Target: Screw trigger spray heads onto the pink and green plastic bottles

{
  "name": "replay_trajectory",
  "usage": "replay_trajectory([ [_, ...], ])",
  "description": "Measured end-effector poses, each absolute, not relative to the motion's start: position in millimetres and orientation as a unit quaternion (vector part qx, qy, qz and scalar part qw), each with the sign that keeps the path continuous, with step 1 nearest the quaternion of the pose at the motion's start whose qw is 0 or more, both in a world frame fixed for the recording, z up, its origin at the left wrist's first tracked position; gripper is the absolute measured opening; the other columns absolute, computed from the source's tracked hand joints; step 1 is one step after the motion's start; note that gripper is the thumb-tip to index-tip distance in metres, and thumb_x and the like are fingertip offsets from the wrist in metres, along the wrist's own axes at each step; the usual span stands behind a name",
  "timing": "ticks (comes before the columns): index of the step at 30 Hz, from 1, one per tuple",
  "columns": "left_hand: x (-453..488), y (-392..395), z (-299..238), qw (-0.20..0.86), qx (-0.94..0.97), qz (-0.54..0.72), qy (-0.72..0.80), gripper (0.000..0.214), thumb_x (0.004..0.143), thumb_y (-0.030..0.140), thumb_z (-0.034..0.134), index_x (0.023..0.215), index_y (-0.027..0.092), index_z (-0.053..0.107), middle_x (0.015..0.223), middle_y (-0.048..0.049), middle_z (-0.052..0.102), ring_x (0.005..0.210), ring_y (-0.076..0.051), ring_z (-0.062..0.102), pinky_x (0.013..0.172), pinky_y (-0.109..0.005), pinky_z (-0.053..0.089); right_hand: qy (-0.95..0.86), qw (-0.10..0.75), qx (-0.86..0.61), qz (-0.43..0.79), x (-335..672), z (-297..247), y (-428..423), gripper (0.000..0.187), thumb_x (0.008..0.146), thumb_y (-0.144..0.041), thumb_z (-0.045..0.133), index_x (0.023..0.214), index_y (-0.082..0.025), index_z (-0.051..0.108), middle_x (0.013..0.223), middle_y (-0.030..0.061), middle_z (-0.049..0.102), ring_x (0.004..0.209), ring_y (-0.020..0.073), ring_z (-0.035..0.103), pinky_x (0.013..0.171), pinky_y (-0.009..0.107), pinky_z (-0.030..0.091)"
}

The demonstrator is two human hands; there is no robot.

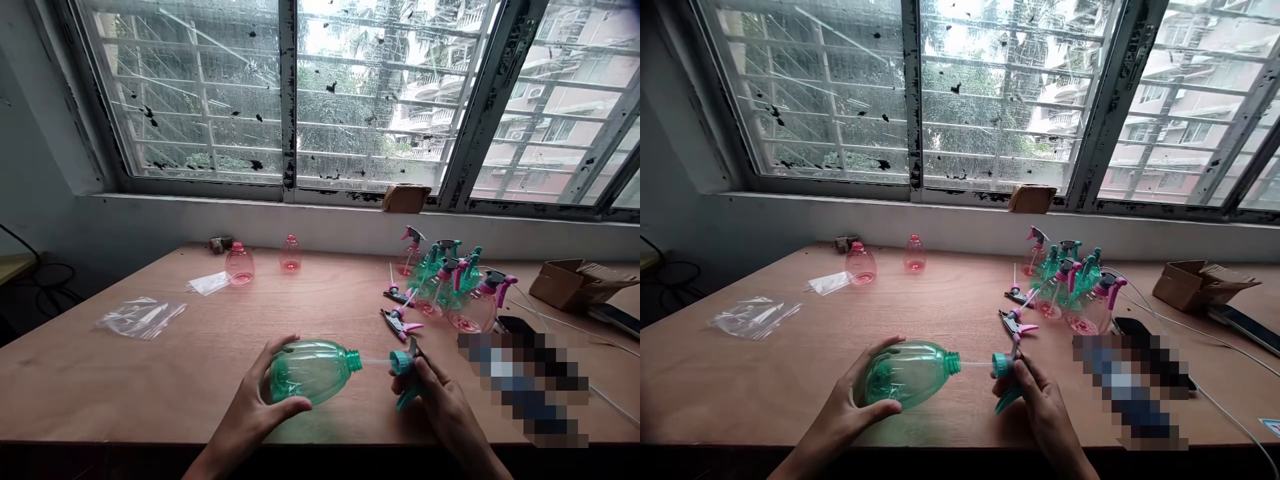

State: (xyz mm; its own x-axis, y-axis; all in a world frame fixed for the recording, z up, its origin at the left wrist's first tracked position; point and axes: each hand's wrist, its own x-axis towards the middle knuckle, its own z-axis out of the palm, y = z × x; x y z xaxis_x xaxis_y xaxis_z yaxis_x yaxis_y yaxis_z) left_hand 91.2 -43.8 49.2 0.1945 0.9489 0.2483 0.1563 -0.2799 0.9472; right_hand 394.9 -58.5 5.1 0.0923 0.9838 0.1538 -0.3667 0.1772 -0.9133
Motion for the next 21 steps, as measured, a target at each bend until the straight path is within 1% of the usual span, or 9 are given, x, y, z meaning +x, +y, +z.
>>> replay_trajectory([
  [2,94,-48,48,0.445,0.632,0.476,0.419,0.077,0.067,0.028,0.089,0.135,0.03,0.052,0.143,-0.009,0.058,0.133,-0.033,0.053,0.107,-0.039,0.05,-0.457,0.601,-0.37,0.541,390,9,-61,0.03,0.089,-0.046,0.07,0.094,-0.017,0.076,0.084,0.0083,0.081,0.068,0.0199,0.072,0.058,0.025,0.058],
  [4,97,-52,46,0.454,0.625,0.475,0.42,0.08,0.066,0.03,0.089,0.137,0.03,0.05,0.145,-0.0094,0.055,0.134,-0.033,0.051,0.109,-0.041,0.048,-0.448,0.583,-0.366,0.571,384,14,-64,0.03,0.091,-0.045,0.068,0.095,-0.016,0.075,0.088,0.0099,0.08,0.069,0.0219,0.072,0.058,0.028,0.057],
  [6,100,-53,46,0.457,0.633,0.456,0.428,0.078,0.069,0.033,0.088,0.138,0.03,0.05,0.147,-0.0092,0.052,0.135,-0.034,0.05,0.113,-0.044,0.044,-0.416,0.58,-0.356,0.603,379,18,-65,0.028,0.092,-0.045,0.065,0.094,-0.018,0.073,0.085,0.0071,0.078,0.065,0.0217,0.072,0.055,0.029,0.056],
  [8,103,-51,46,0.462,0.64,0.436,0.433,0.074,0.076,0.037,0.083,0.14,0.029,0.048,0.147,-0.0097,0.053,0.135,-0.034,0.05,0.114,-0.045,0.041,-0.402,0.582,-0.348,0.615,376,21,-64,0.023,0.093,-0.042,0.065,0.095,-0.02,0.071,0.079,0.0028,0.076,0.062,0.0214,0.072,0.056,0.029,0.055],
  [11,107,-44,47,0.468,0.641,0.427,0.433,0.07,0.081,0.04,0.078,0.141,0.026,0.044,0.145,-0.0116,0.054,0.134,-0.034,0.05,0.113,-0.046,0.042,-0.401,0.6,-0.338,0.604,376,23,-59,0.019,0.091,-0.039,0.069,0.097,-0.021,0.07,0.074,0.0017,0.076,0.068,0.0218,0.072,0.066,0.03,0.055],
  [14,109,-41,47,0.47,0.654,0.404,0.433,0.071,0.083,0.041,0.077,0.142,0.024,0.041,0.144,-0.013,0.054,0.134,-0.034,0.051,0.114,-0.047,0.04,-0.37,0.603,-0.344,0.617,377,21,-55,0.028,0.086,-0.044,0.074,0.099,-0.019,0.073,0.073,0.0041,0.078,0.072,0.0219,0.071,0.072,0.03,0.054],
  [17,109,-43,48,0.461,0.671,0.387,0.433,0.069,0.086,0.042,0.072,0.143,0.024,0.038,0.143,-0.0136,0.054,0.132,-0.033,0.052,0.113,-0.047,0.039,-0.348,0.599,-0.359,0.626,376,17,-55,0.036,0.084,-0.051,0.074,0.095,-0.016,0.078,0.068,0.0046,0.077,0.064,0.0199,0.068,0.068,0.029,0.053],
  [19,108,-45,48,0.451,0.679,0.384,0.433,0.066,0.088,0.044,0.069,0.143,0.024,0.037,0.142,-0.0135,0.055,0.13,-0.033,0.054,0.11,-0.046,0.042,-0.358,0.598,-0.36,0.621,375,15,-57,0.04,0.082,-0.052,0.076,0.102,-0.017,0.078,0.067,0.0043,0.077,0.064,0.0194,0.068,0.068,0.029,0.053],
  [21,108,-46,47,0.443,0.692,0.376,0.428,0.068,0.087,0.046,0.069,0.144,0.026,0.036,0.139,-0.0127,0.058,0.126,-0.033,0.057,0.108,-0.045,0.044,-0.388,0.582,-0.368,0.612,376,12,-59,0.047,0.075,-0.05,0.082,0.109,-0.018,0.077,0.067,0.0041,0.078,0.065,0.0203,0.069,0.067,0.03,0.053],
])
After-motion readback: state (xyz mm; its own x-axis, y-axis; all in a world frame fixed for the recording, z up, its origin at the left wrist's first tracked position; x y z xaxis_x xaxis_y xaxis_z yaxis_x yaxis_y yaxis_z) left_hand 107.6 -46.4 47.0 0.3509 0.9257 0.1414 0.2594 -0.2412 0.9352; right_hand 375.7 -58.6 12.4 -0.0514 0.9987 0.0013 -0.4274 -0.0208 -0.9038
